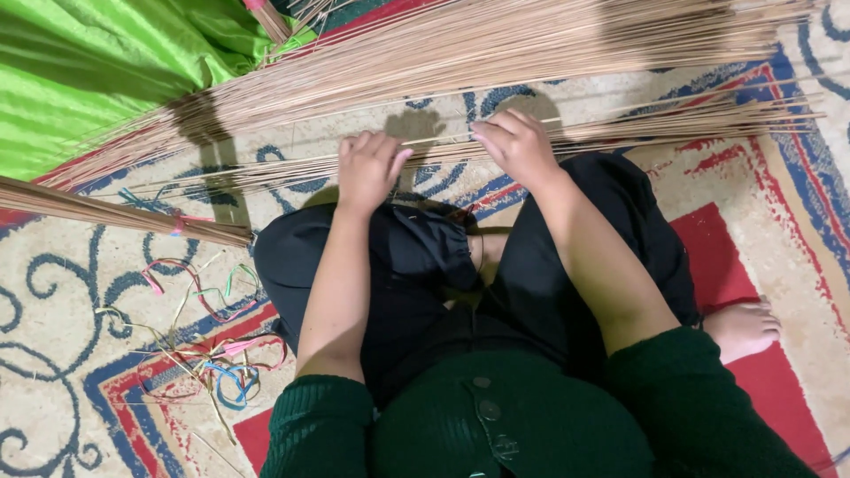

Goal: The person is weaving individual thin sticks into a larger bundle to create a broom head.

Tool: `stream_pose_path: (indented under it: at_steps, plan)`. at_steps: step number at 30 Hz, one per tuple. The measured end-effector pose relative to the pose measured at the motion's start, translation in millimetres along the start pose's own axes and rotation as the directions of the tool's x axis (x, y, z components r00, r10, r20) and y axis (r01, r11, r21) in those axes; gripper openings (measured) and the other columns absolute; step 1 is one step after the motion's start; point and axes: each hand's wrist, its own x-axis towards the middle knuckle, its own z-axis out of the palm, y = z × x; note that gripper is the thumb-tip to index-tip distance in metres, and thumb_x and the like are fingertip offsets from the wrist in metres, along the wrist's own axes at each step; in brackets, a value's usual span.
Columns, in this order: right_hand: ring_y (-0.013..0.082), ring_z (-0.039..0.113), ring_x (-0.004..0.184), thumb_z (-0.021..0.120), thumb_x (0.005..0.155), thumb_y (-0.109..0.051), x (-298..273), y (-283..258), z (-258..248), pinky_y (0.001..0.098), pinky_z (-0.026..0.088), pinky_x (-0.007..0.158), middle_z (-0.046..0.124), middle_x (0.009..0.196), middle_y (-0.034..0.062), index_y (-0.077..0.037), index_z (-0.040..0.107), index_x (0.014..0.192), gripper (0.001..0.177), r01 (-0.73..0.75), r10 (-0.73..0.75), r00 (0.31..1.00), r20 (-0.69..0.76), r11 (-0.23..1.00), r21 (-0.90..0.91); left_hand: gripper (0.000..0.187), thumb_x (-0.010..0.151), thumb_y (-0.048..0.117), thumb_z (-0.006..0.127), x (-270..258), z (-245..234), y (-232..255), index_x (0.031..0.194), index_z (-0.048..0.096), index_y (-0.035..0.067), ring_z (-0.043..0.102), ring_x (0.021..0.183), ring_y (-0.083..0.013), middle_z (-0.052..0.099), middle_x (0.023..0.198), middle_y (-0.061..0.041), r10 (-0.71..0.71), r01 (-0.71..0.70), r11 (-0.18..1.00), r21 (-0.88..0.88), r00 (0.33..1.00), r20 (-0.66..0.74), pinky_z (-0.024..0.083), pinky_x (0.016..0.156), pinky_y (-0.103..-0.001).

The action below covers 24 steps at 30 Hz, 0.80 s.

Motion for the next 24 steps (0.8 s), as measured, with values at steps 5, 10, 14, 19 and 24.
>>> stream_pose_path:
  at_steps: [5, 10, 14, 19, 24]
  plan:
    - [0.0251, 0.067, 0.078, 0.071, 0.1, -0.013, 5, -10, 1, 0.0361, 0.055, 0.067, 0.067, 0.084, 0.0034, -0.013, 0.079, 0.102, 0.008, 0.012, -0.012, 0.999, 0.036, 1.0, -0.003, 0.011, 0.102, 0.034, 0.067, 2, 4, -4, 0.096, 0.07, 0.025, 0.062, 0.081, -0.0174, 0.058, 0.076, 0.005, 0.022, -0.02, 0.996, 0.082, 1.0, -0.018, 0.043, 0.08, -0.033]
    - [0.0242, 0.067, 0.08, 0.072, 0.103, -0.023, 0, 19, -21, 0.0371, 0.055, 0.071, 0.064, 0.084, 0.0003, -0.017, 0.08, 0.104, 0.01, -0.044, 0.044, 0.999, 0.0, 0.993, -0.109, 0.011, 0.105, 0.036, 0.068, -10, -18, -39, 0.104, 0.073, 0.025, 0.061, 0.092, -0.0192, 0.06, 0.084, 0.005, -0.143, 0.14, 0.979, 0.146, 0.99, 0.006, 0.037, 0.099, -0.04]
    - [0.0265, 0.067, 0.076, 0.072, 0.1, -0.019, -3, -4, 9, 0.0385, 0.055, 0.067, 0.064, 0.081, 0.0034, -0.015, 0.079, 0.099, 0.008, -0.026, 0.026, 1.0, 0.011, 0.999, -0.027, 0.017, 0.104, 0.039, 0.069, -3, 1, -3, 0.103, 0.074, 0.023, 0.063, 0.092, -0.0211, 0.062, 0.084, 0.002, -0.06, 0.057, 0.997, 0.045, 0.996, 0.067, 0.04, 0.097, -0.041]
    - [0.0218, 0.068, 0.077, 0.072, 0.097, -0.013, 4, -7, 1, 0.0324, 0.054, 0.068, 0.065, 0.081, 0.0002, -0.015, 0.079, 0.098, 0.007, 0.047, -0.047, 0.999, 0.003, 0.997, -0.067, 0.02, 0.107, 0.036, 0.066, 1, -7, -12, 0.099, 0.076, 0.021, 0.065, 0.084, -0.0265, 0.064, 0.078, 0.0, -0.074, 0.088, 0.99, -0.108, 0.989, 0.128, 0.044, 0.084, -0.041]
    - [0.0216, 0.063, 0.076, 0.068, 0.104, -0.025, 14, 8, -34, 0.0351, 0.049, 0.067, 0.059, 0.081, -0.0009, -0.018, 0.077, 0.1, 0.012, -0.026, 0.016, 0.998, -0.066, 0.989, -0.145, 0.015, 0.111, 0.031, 0.062, -15, -23, -51, 0.104, 0.069, 0.019, 0.059, 0.095, -0.0251, 0.058, 0.085, 0.0, -0.17, 0.165, 0.984, 0.063, 0.982, 0.081, 0.033, 0.098, -0.043]
